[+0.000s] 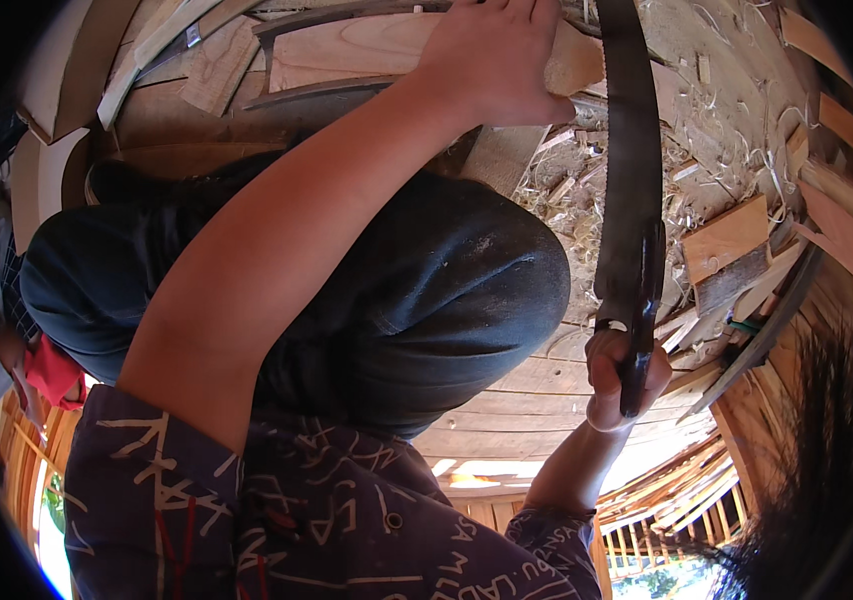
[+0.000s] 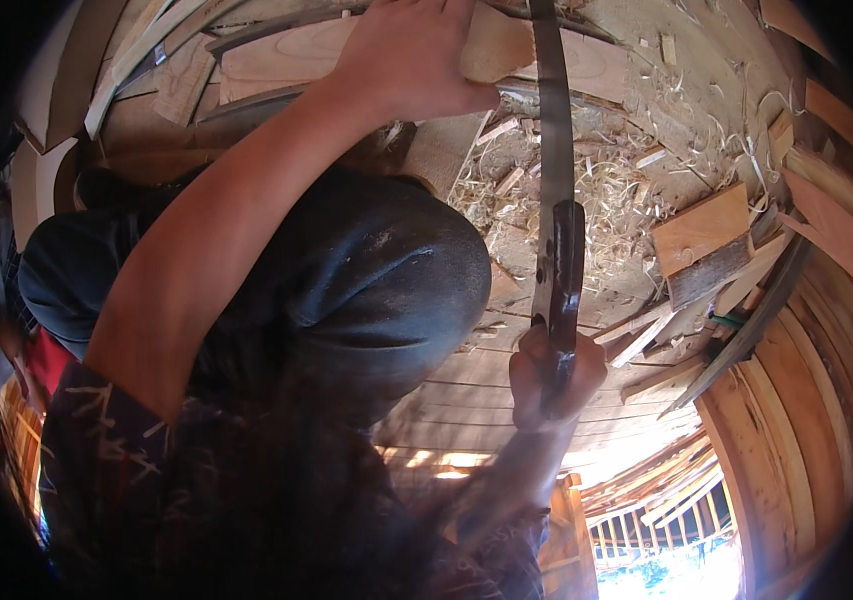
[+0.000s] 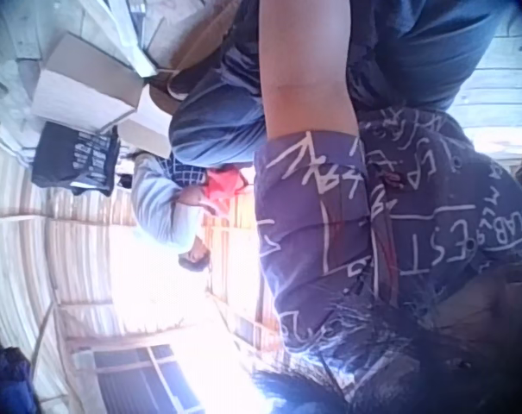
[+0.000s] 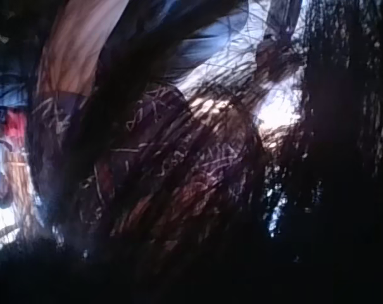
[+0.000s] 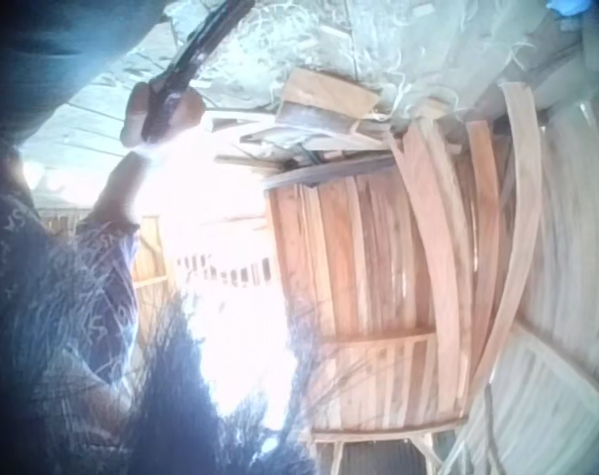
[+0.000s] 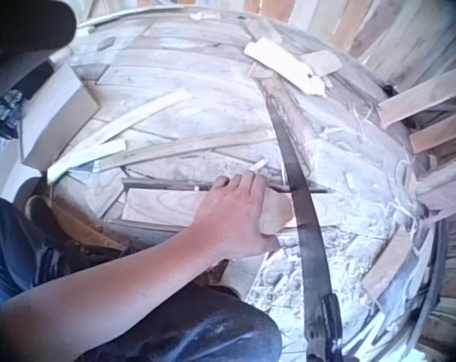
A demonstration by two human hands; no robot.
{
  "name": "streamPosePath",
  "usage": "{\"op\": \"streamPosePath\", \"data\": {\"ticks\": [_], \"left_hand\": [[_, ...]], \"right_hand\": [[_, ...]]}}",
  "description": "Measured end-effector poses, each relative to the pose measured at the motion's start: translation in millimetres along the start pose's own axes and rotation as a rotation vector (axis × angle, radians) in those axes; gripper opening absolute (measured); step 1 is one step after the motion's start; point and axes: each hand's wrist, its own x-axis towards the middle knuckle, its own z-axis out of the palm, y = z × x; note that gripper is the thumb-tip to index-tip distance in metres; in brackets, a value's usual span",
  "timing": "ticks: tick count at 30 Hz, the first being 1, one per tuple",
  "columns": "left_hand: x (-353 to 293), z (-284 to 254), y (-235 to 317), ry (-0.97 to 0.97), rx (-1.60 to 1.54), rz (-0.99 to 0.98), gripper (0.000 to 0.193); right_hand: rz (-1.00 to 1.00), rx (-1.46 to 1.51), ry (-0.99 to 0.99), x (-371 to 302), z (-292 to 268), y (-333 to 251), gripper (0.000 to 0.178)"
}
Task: The person saws a small piece of wood by hand while sitting on a wooden floor, occasionally picking up and moving other wood scraps.
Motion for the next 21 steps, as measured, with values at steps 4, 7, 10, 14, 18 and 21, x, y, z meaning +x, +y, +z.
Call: {"op": "streamPosePath", "data": {"ticks": [4,7,10,14,18,21], "left_hand": [[-2.1,5.8,-2.5,0.099,-0.044,0.012,0.086],[-6.1,3.0,-2.9,0.084,-0.077,0.027,0.087],[-2.6,-0.3,-1.0,-0.006,-0.050,0.034,0.089],[-2.1,2.9,-2.6,0.067,-0.099,-0.002,0.090],[-1.2,1.2,-1.4,0.023,-0.070,0.005,0.089],[-1.5,1.2,-2.6,0.033,-0.058,0.010,0.089]], "right_hand": [[0.139,-0.135,0.099,-3.4,-8.1,2.6,0.029],[0.306,-0.270,0.210,-28.5,-14.2,-5.8,0.028],[0.298,-0.099,0.260,-39.5,2.0,-12.3,0.029],[0.270,-0.007,0.308,-49.2,10.6,-11.8,0.031],[0.354,-0.102,0.288,-57.1,11.5,-21.6,0.031],[0.328,-0.086,0.294,-55.4,8.3,-20.6,0.026]]}}
